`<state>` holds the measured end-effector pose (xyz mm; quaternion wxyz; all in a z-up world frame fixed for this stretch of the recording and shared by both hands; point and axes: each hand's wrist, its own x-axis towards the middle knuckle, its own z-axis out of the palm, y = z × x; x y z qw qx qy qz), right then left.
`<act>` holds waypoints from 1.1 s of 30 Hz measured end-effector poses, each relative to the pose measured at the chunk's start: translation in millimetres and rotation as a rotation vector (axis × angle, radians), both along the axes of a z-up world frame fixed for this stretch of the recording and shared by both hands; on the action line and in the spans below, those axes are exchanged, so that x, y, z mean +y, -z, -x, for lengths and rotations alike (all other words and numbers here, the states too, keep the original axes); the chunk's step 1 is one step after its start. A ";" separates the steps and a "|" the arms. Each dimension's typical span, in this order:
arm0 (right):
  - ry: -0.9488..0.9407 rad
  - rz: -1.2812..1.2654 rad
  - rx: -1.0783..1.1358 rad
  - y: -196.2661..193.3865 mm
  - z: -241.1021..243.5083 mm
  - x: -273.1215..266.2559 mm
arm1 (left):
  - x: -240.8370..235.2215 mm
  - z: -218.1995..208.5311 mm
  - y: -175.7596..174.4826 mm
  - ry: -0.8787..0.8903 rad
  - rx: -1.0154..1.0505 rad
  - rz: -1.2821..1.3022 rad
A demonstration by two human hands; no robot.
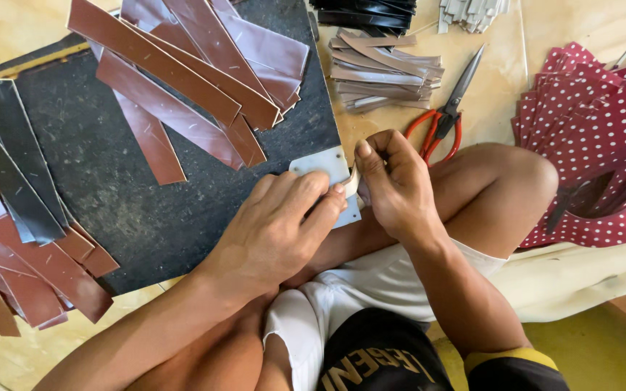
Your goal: The person sits on the floor and peels the backing off small rectangular pieces of material. They use a small tool to assist in peeling and place the finished pieces into a pile.
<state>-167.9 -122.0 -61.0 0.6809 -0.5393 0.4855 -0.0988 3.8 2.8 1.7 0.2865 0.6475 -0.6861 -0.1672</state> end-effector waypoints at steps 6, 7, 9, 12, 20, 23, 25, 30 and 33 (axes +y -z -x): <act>0.012 -0.038 0.073 15.2 -4.7 -10.1 | -5.5 1.7 -1.7 -0.017 0.016 0.003; 0.004 -0.025 0.072 17.4 -5.2 -11.5 | -6.3 1.9 -1.7 -0.018 0.008 0.007; -0.011 0.002 0.070 21.5 -6.0 -14.4 | -7.8 2.3 -1.9 -0.021 -0.011 0.018; -0.023 0.006 0.073 25.8 -6.9 -18.3 | -10.7 2.7 -2.1 -0.025 -0.039 0.036; -0.015 0.023 0.082 44.9 -8.2 -26.9 | -15.3 5.3 -3.4 -0.023 -0.094 0.029; 0.022 -0.008 0.048 55.8 -6.6 -31.0 | -17.5 7.2 -3.0 -0.041 -0.113 0.054; 0.062 -0.053 0.012 61.7 -4.5 -34.1 | -18.0 7.3 -2.0 -0.039 -0.132 0.051; 0.191 -0.040 -0.085 56.7 10.4 -49.5 | -13.6 7.5 -3.8 -0.049 -0.057 0.040; 0.370 -0.008 -0.204 23.8 33.6 -69.7 | -10.3 7.0 -0.5 -0.048 0.026 0.054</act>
